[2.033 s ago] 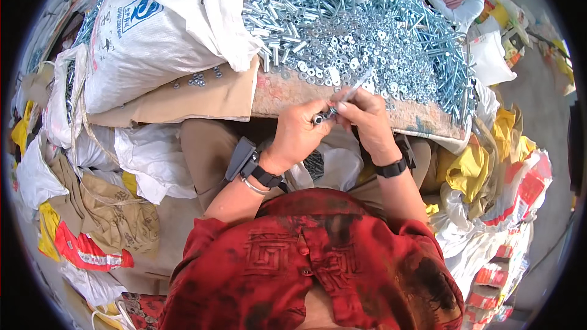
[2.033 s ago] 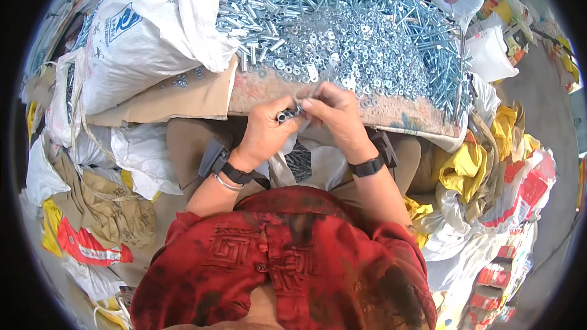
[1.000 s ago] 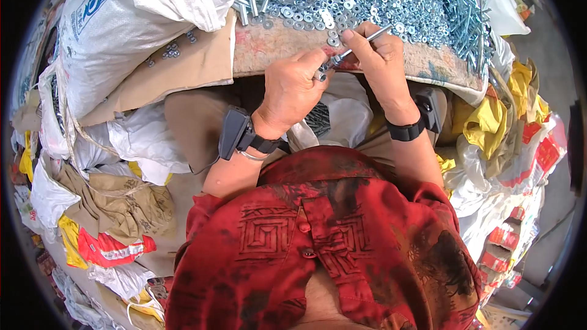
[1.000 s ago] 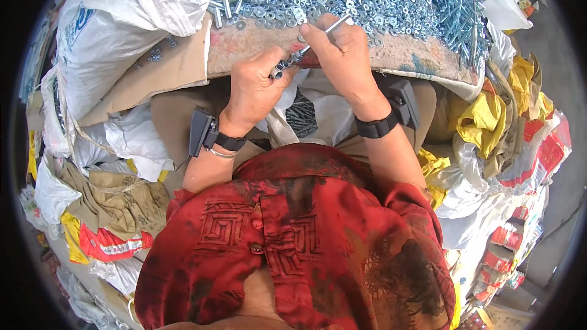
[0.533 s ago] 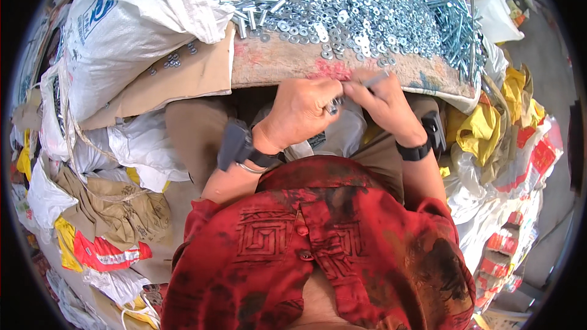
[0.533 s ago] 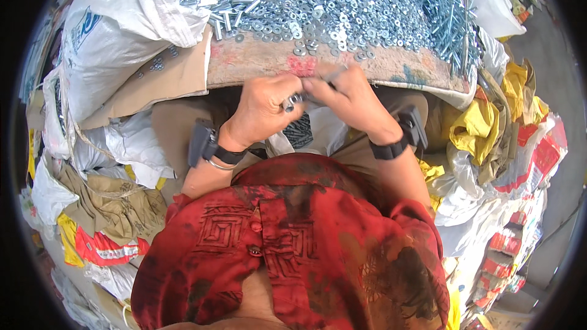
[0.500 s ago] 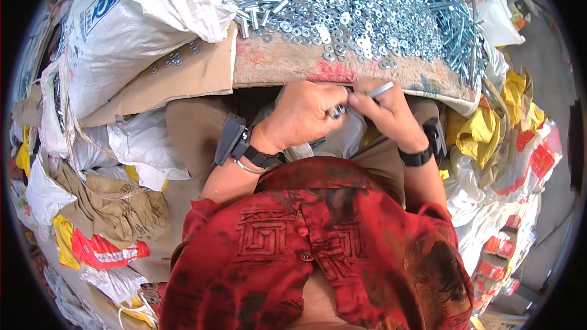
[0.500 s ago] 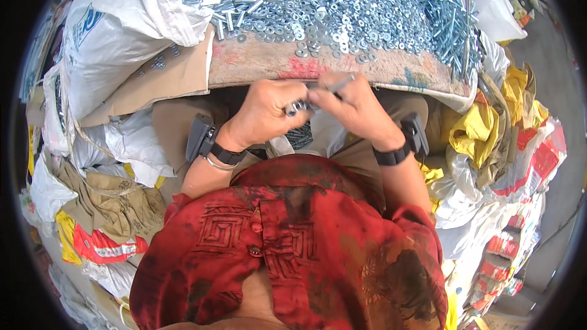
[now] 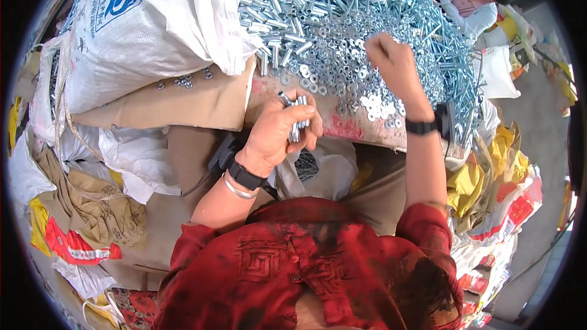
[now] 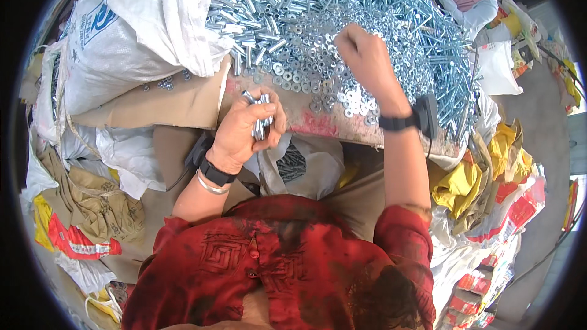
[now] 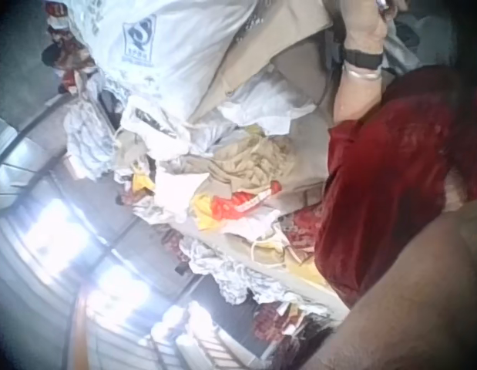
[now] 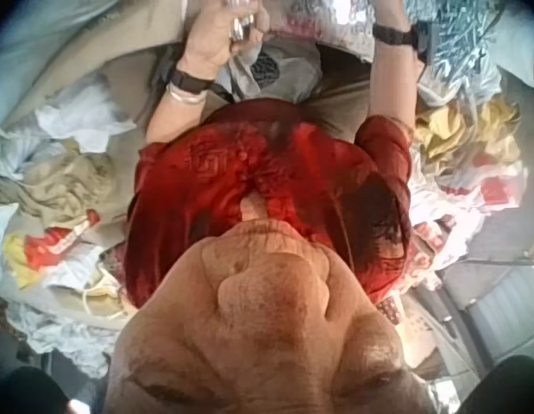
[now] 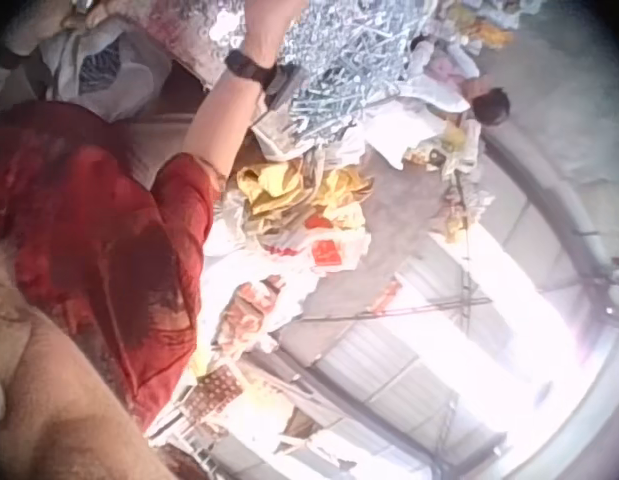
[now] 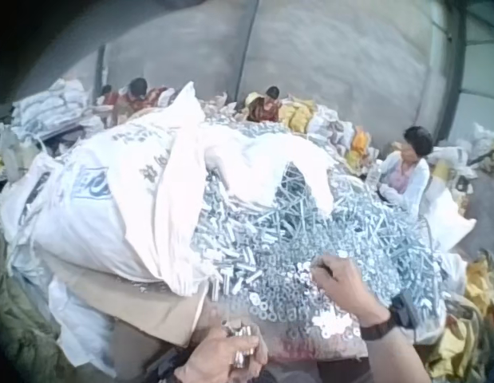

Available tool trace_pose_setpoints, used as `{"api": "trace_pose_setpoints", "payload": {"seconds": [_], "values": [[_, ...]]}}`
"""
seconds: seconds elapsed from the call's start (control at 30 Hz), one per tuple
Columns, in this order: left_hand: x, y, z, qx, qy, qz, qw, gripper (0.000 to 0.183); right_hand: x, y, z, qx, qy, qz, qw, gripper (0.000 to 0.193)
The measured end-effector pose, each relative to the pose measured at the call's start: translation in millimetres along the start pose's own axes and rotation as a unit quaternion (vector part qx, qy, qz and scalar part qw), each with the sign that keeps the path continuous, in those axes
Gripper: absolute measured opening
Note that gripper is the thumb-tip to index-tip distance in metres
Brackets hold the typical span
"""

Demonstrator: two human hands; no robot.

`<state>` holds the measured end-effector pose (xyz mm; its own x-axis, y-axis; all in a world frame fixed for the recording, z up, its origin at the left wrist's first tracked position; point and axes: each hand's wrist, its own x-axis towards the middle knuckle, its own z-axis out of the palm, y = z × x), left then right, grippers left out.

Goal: Sliding washers onto long metal bolts or screws from a large pile of hardware.

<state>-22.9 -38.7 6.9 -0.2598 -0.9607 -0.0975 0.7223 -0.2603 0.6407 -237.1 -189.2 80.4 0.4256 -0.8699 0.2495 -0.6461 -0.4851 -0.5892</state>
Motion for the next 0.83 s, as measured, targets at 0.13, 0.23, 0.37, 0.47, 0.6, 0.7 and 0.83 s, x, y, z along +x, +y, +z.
{"api": "trace_pose_setpoints", "payload": {"seconds": [0.13, 0.23, 0.37, 0.47, 0.6, 0.7, 0.83], "values": [[0.9, -0.4, -4.7, 0.024, -0.005, -0.016, 1.0, 0.011, 94.2, 30.1, 19.0, -0.212, 0.063, -0.161, 0.962, 0.014], [1.3, 0.8, -7.3, 0.042, 0.003, -0.017, 0.999, 0.011, 127.7, 39.1, 28.9, -0.363, 0.004, -0.183, 0.914, 0.022], [2.6, 1.4, -8.3, 0.011, 0.017, -0.001, 1.0, 0.017, 140.1, 40.5, 31.3, -0.443, -0.057, -0.223, 0.866, 0.035], [4.3, -0.4, -9.8, -0.01, 0.015, 0.013, 1.0, 0.02, 140.5, 49.9, 29.4, -0.442, -0.049, -0.239, 0.863, 0.038], [4.0, -5.1, -14.3, -0.056, 0.017, 0.018, 0.998, 0.017, 136.9, 34.5, 32.8, -0.478, -0.081, -0.272, 0.831, 0.034], [4.3, -7.2, -13.6, -0.085, 0.009, 0.037, 0.996, 0.015, 132.5, 37.0, 32.1, -0.494, -0.077, -0.338, 0.798, 0.021], [-1.7, -6.5, -19.1, -0.075, -0.007, 0.012, 0.997, 0.026, 121.8, 25.6, 19.7, -0.396, 0.034, -0.355, 0.846, 0.029]]}}
